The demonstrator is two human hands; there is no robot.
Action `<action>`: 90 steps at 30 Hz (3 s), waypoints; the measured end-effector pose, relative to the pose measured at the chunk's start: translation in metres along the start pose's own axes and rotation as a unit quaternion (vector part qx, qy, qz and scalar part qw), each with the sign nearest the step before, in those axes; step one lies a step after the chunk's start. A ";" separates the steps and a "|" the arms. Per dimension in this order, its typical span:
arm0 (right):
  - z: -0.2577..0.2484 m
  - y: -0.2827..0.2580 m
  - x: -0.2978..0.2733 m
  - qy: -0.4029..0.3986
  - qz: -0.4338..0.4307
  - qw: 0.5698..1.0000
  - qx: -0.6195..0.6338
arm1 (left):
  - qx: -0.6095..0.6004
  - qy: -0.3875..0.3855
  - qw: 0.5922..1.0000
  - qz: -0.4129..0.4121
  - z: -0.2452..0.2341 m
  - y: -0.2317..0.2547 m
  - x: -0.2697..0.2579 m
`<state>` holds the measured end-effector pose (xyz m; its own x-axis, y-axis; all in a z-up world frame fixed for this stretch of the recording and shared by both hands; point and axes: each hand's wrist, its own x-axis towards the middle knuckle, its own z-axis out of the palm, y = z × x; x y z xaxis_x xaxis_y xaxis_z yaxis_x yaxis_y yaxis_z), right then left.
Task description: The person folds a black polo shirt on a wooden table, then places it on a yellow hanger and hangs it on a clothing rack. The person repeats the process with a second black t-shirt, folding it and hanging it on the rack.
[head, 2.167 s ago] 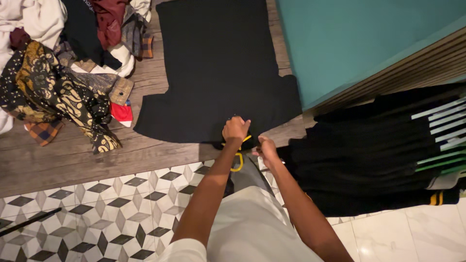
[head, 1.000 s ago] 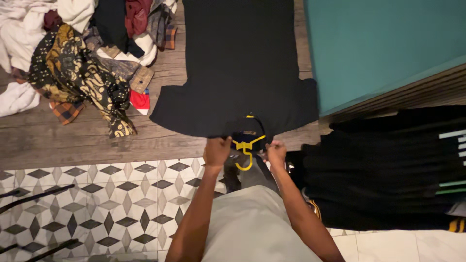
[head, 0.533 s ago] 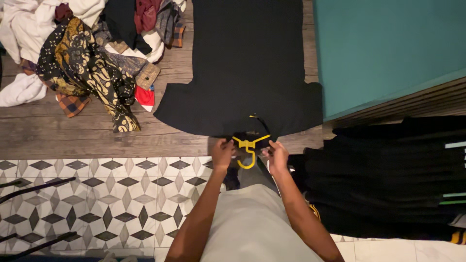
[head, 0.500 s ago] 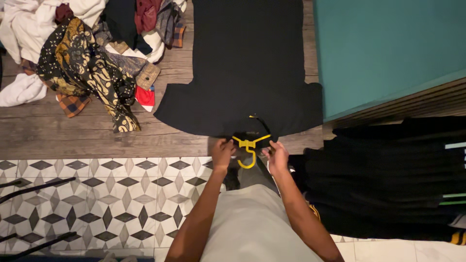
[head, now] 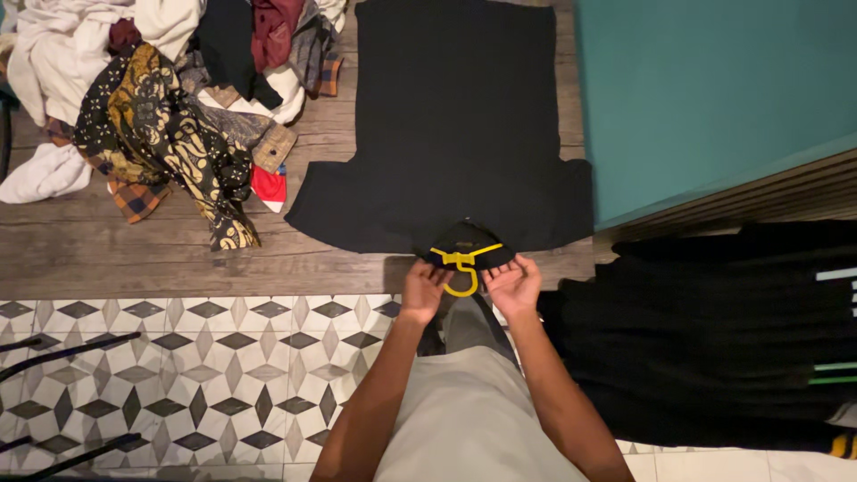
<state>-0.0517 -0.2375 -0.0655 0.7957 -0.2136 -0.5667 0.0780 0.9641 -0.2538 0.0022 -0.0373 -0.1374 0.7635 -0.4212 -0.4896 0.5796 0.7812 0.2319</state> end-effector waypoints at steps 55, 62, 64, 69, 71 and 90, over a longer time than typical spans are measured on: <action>0.102 0.018 -0.013 -0.029 -0.322 0.383 -0.865 | 0.914 -0.007 0.325 0.245 0.123 0.060 -0.018; 0.113 0.003 0.001 -0.038 -0.276 0.449 -0.849 | 0.860 -0.015 0.404 0.310 0.135 0.060 -0.008; 0.118 -0.006 0.007 -0.046 -0.257 0.481 -0.837 | 0.843 -0.007 0.423 0.333 0.145 0.056 0.007; 0.119 -0.025 0.017 -0.037 -0.198 0.500 -0.842 | 0.824 0.074 0.496 0.263 0.181 0.051 0.040; 0.118 -0.032 0.020 -0.054 -0.213 0.508 -0.833 | 0.822 0.103 0.500 0.251 0.195 0.052 0.050; 0.146 0.002 0.080 -0.024 -0.173 0.501 -0.847 | 0.720 0.090 0.665 0.176 0.136 0.056 0.107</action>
<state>0.0998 -0.2292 0.0031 0.9272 -0.2793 -0.2496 -0.3741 -0.6569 -0.6546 0.1550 -0.1018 -0.0624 0.9527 -0.1657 -0.2547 0.1449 -0.4889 0.8602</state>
